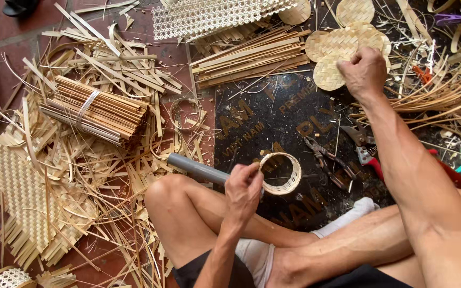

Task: The person sits on the floor weaving bamboo strips, shaping a woven cylinder around a gray PVC pipe and fitting a round woven base into it. They use pliers to trim and secure strips and a knife to cut material, working among piles of bamboo strips and finished woven baskets.

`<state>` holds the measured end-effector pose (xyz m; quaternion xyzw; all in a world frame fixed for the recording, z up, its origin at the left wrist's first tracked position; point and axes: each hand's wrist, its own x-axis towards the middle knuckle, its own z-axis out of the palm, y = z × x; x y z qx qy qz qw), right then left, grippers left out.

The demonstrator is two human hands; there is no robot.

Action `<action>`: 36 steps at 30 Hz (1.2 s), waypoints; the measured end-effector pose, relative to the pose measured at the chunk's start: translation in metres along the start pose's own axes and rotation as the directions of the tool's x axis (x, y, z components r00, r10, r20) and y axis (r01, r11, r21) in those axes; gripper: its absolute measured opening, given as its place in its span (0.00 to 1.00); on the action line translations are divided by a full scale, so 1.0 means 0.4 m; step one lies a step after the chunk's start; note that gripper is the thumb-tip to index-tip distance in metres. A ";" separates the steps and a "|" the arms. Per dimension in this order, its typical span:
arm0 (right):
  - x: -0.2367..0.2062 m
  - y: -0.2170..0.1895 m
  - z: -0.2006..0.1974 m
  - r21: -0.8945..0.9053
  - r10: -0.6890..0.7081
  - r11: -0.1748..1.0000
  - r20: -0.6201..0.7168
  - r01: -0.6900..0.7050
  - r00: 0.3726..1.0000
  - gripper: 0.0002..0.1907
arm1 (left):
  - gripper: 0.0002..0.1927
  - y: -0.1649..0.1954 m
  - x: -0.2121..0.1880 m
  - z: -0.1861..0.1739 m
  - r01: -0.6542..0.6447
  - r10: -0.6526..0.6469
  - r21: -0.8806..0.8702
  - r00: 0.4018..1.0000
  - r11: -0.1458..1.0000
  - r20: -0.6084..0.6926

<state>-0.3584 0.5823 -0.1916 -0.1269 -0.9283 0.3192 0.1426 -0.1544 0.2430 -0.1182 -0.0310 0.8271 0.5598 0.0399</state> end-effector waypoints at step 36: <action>-0.756 -0.280 -0.093 0.805 0.404 0.492 0.127 -0.332 0.906 0.09 | 0.21 -0.092 -0.045 0.016 0.096 -0.027 -0.267 0.967 0.959 0.253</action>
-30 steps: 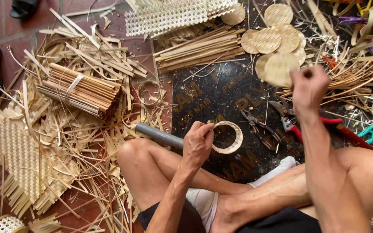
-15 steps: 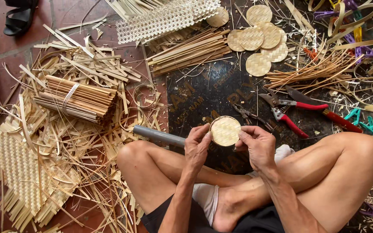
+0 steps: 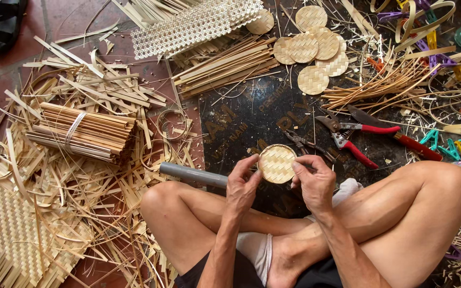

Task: The person sits on the floor weaving bamboo strips, shaping a woven cylinder around a gray PVC pipe and fitting a round woven base into it. They use pliers to trim and secure strips and a knife to cut material, working among piles of bamboo strips and finished woven baskets.

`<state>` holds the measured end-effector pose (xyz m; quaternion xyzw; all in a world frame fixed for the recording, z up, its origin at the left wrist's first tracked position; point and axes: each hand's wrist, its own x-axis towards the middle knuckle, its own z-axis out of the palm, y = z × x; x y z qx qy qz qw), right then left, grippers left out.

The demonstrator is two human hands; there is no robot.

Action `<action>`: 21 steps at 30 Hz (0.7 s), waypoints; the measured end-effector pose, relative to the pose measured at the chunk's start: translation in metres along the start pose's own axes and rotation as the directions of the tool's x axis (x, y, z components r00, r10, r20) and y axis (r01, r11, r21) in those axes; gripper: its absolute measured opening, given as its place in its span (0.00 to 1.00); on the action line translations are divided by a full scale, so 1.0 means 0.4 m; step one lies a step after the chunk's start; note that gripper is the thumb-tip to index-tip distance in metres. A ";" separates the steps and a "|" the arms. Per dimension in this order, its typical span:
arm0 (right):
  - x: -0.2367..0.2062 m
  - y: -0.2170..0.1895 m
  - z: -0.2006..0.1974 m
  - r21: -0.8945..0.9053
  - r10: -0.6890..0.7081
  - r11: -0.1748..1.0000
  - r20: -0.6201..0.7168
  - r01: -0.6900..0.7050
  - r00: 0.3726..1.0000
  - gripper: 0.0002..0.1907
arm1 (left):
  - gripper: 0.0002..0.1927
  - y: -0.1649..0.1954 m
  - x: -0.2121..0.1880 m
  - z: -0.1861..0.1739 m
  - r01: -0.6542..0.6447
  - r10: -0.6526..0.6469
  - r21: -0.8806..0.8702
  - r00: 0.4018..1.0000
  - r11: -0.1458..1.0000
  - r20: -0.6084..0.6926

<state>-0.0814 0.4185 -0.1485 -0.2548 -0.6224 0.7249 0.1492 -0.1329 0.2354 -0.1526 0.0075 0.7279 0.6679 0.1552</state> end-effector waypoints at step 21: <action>0.043 -0.019 -0.049 -0.227 0.054 0.974 0.243 0.002 0.969 0.18 | 0.49 -0.023 -0.012 0.035 0.128 -0.067 -0.288 0.975 0.949 0.211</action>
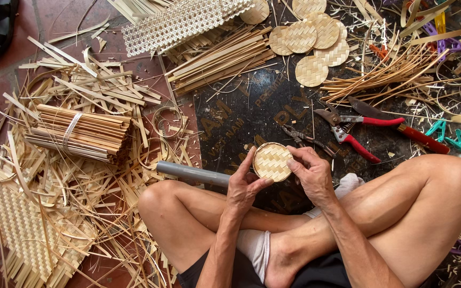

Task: The person sits on the floor weaving bamboo strips, shaping a woven cylinder around a gray PVC pipe and fitting a round woven base into it. They use pliers to trim and secure strips and a knife to cut material, working among piles of bamboo strips and finished woven baskets.

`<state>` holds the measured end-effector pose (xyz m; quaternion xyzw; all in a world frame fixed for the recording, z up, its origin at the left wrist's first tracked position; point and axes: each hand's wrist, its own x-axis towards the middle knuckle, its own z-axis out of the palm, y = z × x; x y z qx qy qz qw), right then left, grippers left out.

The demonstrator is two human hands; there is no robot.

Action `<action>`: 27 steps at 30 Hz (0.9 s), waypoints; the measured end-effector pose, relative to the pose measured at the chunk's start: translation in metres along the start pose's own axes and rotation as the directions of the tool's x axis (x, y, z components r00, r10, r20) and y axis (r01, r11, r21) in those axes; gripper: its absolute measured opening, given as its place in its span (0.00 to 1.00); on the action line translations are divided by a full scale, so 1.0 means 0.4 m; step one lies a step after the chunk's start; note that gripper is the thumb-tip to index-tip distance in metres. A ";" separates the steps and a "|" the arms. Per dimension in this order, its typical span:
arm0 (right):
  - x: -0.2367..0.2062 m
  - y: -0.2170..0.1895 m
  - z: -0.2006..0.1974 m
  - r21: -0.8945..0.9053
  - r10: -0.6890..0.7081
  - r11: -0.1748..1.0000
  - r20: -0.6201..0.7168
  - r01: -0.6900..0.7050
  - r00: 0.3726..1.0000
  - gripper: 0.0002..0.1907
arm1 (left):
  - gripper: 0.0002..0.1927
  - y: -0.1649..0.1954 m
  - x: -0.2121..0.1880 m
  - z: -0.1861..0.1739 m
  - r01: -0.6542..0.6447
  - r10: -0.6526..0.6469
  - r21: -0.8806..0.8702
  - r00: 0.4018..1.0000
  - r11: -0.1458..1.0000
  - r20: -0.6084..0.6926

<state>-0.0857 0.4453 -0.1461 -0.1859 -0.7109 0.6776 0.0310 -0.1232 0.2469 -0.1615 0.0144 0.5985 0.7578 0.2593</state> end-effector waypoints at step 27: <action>0.025 0.022 0.023 0.011 0.152 0.988 0.009 -0.152 0.988 0.18 | 0.44 0.016 0.010 0.079 0.025 -0.057 -0.158 0.978 0.987 -0.203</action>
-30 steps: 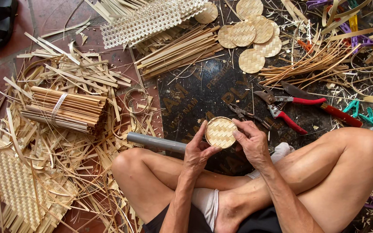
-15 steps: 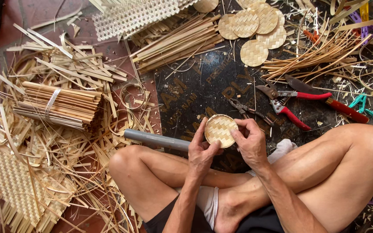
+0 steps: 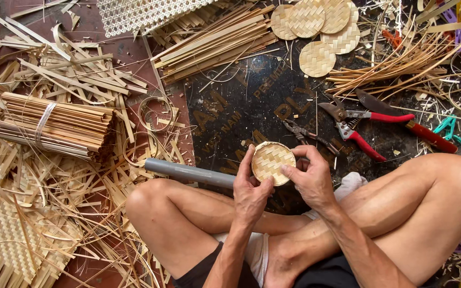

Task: The person sits on the floor weaving bamboo strips, shaping a woven cylinder around a gray PVC pipe and fitting a round woven base into it. They use pliers to trim and secure strips and a knife to cut material, working among piles of bamboo strips and finished woven baskets.

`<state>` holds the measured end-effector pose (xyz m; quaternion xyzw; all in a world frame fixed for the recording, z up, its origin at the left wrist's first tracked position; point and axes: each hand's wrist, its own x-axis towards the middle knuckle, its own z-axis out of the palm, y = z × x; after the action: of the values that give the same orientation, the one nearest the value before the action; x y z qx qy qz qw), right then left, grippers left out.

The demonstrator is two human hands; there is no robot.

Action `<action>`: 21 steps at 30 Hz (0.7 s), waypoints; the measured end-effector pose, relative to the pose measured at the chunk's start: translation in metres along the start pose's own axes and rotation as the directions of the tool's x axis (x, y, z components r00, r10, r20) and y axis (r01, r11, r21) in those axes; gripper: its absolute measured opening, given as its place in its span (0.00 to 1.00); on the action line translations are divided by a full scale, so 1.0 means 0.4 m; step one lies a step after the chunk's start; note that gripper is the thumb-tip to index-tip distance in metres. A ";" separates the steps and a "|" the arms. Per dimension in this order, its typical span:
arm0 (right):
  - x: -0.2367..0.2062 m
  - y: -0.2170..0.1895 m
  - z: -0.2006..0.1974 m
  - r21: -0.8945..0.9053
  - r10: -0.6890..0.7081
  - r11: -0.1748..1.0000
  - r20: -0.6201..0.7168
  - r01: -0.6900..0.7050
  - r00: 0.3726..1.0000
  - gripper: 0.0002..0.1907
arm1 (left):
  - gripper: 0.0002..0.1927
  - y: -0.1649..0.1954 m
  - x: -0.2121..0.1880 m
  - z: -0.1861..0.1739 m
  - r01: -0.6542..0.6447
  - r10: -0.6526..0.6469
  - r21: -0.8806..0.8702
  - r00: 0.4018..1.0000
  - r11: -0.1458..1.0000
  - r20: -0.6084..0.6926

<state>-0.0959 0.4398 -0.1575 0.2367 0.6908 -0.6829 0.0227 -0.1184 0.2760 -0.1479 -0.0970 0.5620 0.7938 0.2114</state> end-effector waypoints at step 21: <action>0.012 0.007 0.055 -0.069 -0.306 0.950 -0.009 0.304 0.952 0.11 | 0.13 -0.075 0.058 0.016 -0.178 0.188 0.124 0.980 0.976 -0.072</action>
<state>-0.1054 0.4201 -0.1633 0.1328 0.7416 -0.6525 -0.0818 -0.1254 0.2957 -0.1802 -0.0654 0.6222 0.7710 0.1192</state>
